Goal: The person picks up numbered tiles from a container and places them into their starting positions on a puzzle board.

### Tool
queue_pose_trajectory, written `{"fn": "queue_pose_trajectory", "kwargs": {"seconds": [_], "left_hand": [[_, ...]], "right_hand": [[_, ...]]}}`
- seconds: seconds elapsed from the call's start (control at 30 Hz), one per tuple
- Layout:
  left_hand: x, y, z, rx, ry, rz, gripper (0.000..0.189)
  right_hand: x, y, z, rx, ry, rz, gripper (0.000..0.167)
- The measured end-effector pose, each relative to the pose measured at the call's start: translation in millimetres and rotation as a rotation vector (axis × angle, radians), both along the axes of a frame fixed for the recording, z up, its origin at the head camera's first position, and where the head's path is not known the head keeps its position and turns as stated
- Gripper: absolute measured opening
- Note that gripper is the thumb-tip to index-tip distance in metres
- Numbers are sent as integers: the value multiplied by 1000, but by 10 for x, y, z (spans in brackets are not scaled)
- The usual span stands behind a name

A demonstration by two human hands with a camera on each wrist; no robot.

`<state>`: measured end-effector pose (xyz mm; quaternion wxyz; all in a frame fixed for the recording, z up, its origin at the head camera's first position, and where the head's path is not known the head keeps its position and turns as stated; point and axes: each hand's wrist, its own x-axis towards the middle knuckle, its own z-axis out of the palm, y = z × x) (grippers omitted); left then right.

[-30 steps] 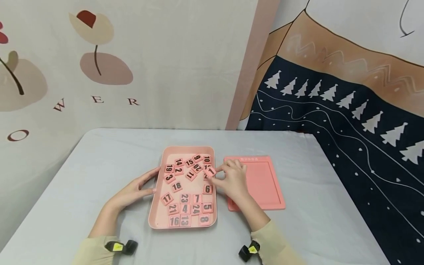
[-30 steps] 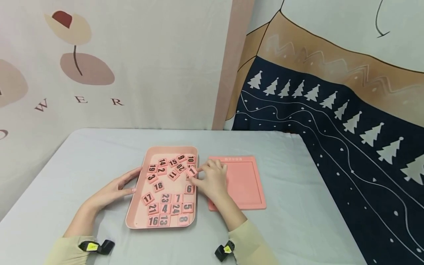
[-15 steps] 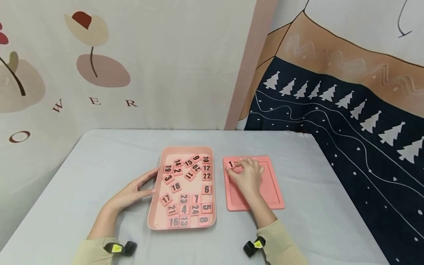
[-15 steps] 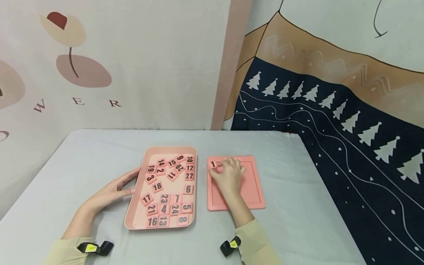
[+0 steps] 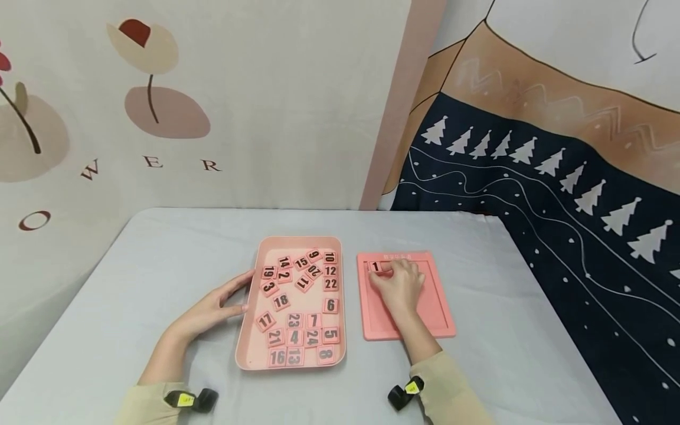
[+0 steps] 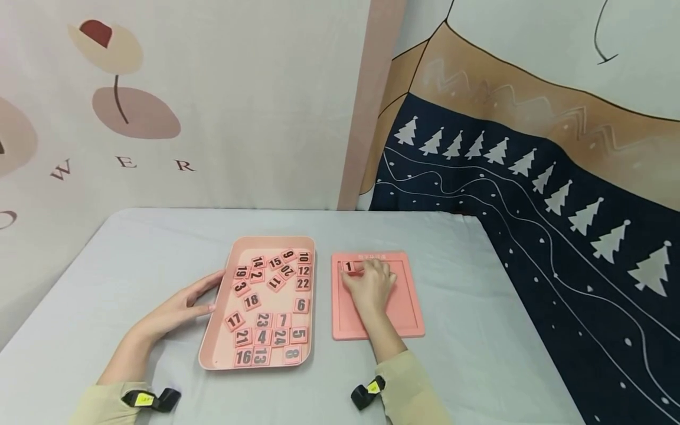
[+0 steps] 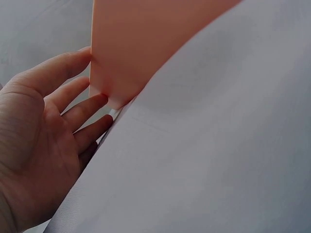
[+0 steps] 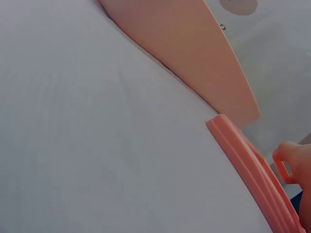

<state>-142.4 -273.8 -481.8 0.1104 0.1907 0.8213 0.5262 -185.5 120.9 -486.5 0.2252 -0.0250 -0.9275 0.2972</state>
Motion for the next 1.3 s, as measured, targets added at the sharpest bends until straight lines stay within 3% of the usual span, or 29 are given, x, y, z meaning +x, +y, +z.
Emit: {"fn": "queue_pose_trajectory", "kwargs": {"seconds": [0.63,0.87,1.13,1.3], "left_hand": [[13,-55,-28,-18,-5,20,68],[5,-64,-39,-15,4,18,69],[-3,-58,-37,-6,5,10,69],[-16,-34,-39,1,1,9,69]], "right_hand": [[-44,-40,-136,36,-27,45,29],[-35,-40,-131,20,-3,56,25],[-21,-11,-96,6,-34,49,26],[16,6,-31,-28,8,53,22]]}}
